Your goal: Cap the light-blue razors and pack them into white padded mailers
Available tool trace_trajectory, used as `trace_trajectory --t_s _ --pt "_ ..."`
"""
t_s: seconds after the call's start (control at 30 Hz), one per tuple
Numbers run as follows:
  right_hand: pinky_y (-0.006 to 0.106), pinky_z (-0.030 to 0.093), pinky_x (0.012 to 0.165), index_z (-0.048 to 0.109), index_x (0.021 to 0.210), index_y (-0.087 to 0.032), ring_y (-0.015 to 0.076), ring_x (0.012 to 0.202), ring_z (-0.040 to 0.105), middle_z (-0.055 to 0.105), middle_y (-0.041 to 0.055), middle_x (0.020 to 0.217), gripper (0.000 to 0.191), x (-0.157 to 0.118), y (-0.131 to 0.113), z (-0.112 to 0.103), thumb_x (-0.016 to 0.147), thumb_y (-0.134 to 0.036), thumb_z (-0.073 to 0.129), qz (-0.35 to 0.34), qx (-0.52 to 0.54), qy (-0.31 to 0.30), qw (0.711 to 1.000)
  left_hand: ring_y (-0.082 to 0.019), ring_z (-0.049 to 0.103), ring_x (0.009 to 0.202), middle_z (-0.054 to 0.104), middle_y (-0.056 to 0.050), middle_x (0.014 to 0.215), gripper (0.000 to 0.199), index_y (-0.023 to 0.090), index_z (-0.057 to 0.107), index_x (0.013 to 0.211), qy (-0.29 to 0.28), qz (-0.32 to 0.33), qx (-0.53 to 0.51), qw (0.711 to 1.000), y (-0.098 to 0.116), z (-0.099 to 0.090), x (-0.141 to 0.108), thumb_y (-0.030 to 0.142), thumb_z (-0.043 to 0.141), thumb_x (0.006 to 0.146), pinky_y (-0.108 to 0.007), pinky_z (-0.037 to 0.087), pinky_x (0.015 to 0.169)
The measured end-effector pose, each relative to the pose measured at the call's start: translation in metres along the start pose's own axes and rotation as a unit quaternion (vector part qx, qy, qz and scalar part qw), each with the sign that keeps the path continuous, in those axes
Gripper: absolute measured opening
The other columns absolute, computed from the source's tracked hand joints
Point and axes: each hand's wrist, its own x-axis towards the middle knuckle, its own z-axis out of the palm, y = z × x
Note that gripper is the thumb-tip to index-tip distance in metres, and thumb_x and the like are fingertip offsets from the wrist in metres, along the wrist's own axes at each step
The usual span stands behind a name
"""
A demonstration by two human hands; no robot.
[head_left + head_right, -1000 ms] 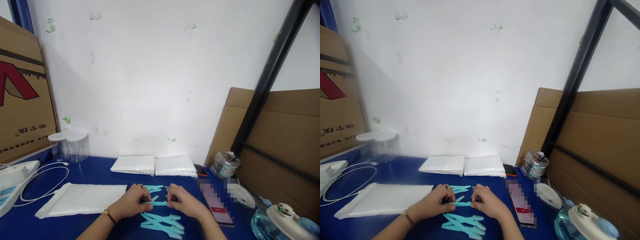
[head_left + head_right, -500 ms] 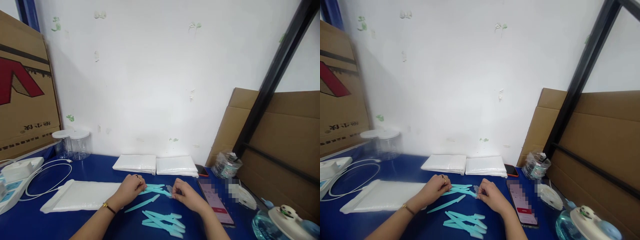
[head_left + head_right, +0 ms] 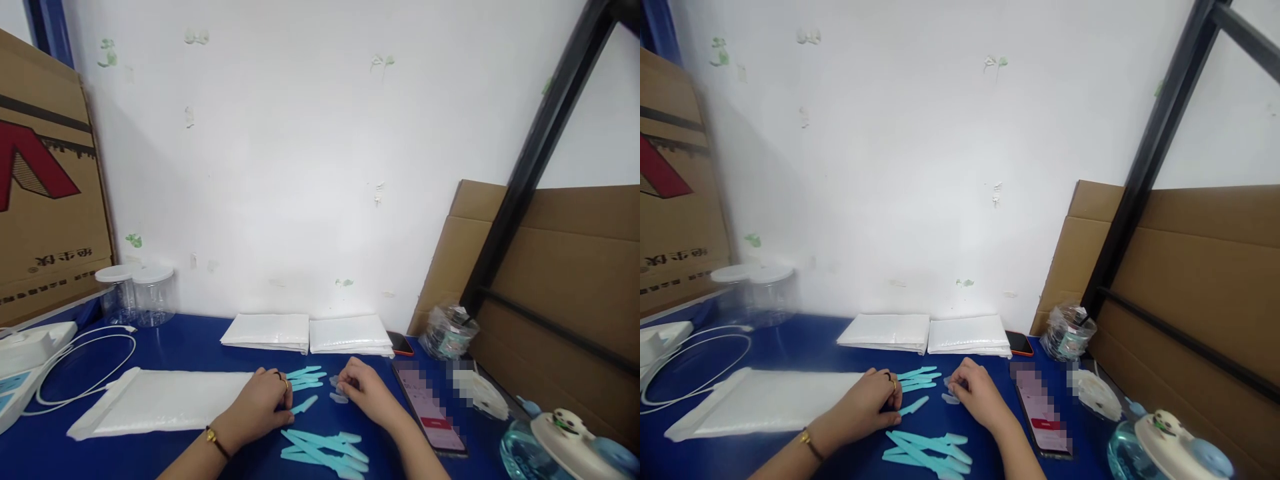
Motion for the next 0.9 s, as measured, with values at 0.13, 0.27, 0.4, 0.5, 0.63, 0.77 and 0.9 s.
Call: trace_trajectory --t_s 0.13,0.27,0.4,0.5,0.63,0.77,0.9 --pt "0.030 0.035 0.084 0.065 0.087 -0.025 0.0152 0.083 0.054 0.058 -0.0010 0.088 0.011 -0.003 -0.023 0.010 0.083 -0.032 0.058 -0.031 -0.044 -0.049 0.997 -0.018 0.054 0.082 0.064 0.001 0.081 0.010 0.023 0.063 0.076 -0.004 -0.009 -0.005 1.000 0.008 0.008 0.003 0.033 0.064 0.076 -0.029 0.030 0.071" --pt "0.034 0.031 0.088 0.062 0.078 -0.023 0.0162 0.084 0.052 0.060 -0.0019 0.082 0.019 -0.002 -0.032 0.011 0.088 -0.037 0.052 -0.056 -0.098 -0.094 0.989 -0.018 0.055 0.082 0.065 0.001 0.081 0.009 0.023 0.063 0.075 0.017 -0.010 -0.017 1.000 0.003 0.006 0.009 0.031 0.062 0.078 -0.029 0.029 0.072" --pt "0.030 0.032 0.079 0.058 0.075 -0.020 0.0158 0.081 0.052 0.060 -0.0009 0.080 0.025 0.002 -0.018 0.000 0.091 -0.034 0.045 -0.032 -0.119 -0.047 0.991 -0.018 0.054 0.085 0.064 0.001 0.081 0.008 0.022 0.063 0.076 0.062 -0.043 0.000 0.997 -0.013 -0.002 0.013 0.029 0.060 0.078 -0.029 0.028 0.073" --pt "0.028 0.034 0.075 0.058 0.074 -0.020 0.0144 0.074 0.053 0.059 -0.0015 0.077 0.023 0.001 -0.005 -0.009 0.089 -0.034 0.048 0.003 -0.107 -0.006 0.994 -0.019 0.054 0.085 0.063 0.001 0.080 0.009 0.022 0.062 0.077 0.067 -0.060 0.015 0.996 -0.021 -0.003 0.015 0.030 0.060 0.078 -0.029 0.028 0.072" --pt "0.022 0.037 0.063 0.064 0.076 -0.020 0.0124 0.068 0.052 0.058 -0.0009 0.079 0.015 -0.007 0.003 -0.013 0.078 -0.034 0.063 0.016 -0.051 -0.053 0.997 -0.018 0.054 0.085 0.062 0.001 0.083 0.011 0.023 0.062 0.084 0.070 -0.050 0.016 0.996 -0.021 0.004 0.015 0.031 0.061 0.077 -0.029 0.028 0.072" --pt "0.018 0.036 0.055 0.067 0.071 -0.018 0.0104 0.065 0.050 0.056 -0.0030 0.076 0.020 -0.017 0.006 -0.009 0.056 -0.025 0.079 0.004 -0.007 -0.180 0.984 -0.019 0.054 0.085 0.062 0.001 0.082 0.010 0.023 0.063 0.082 0.068 -0.047 0.011 0.997 -0.016 0.004 0.013 0.031 0.061 0.077 -0.030 0.029 0.072" --pt "0.017 0.033 0.051 0.065 0.068 -0.018 0.0091 0.061 0.048 0.054 -0.0036 0.073 0.011 -0.018 0.001 -0.003 0.060 -0.016 0.072 -0.016 -0.006 -0.183 0.983 -0.018 0.054 0.084 0.063 0.000 0.083 0.016 0.023 0.063 0.081 0.070 -0.029 -0.032 0.997 -0.006 -0.003 0.009 0.036 0.053 0.083 -0.030 0.031 0.074"
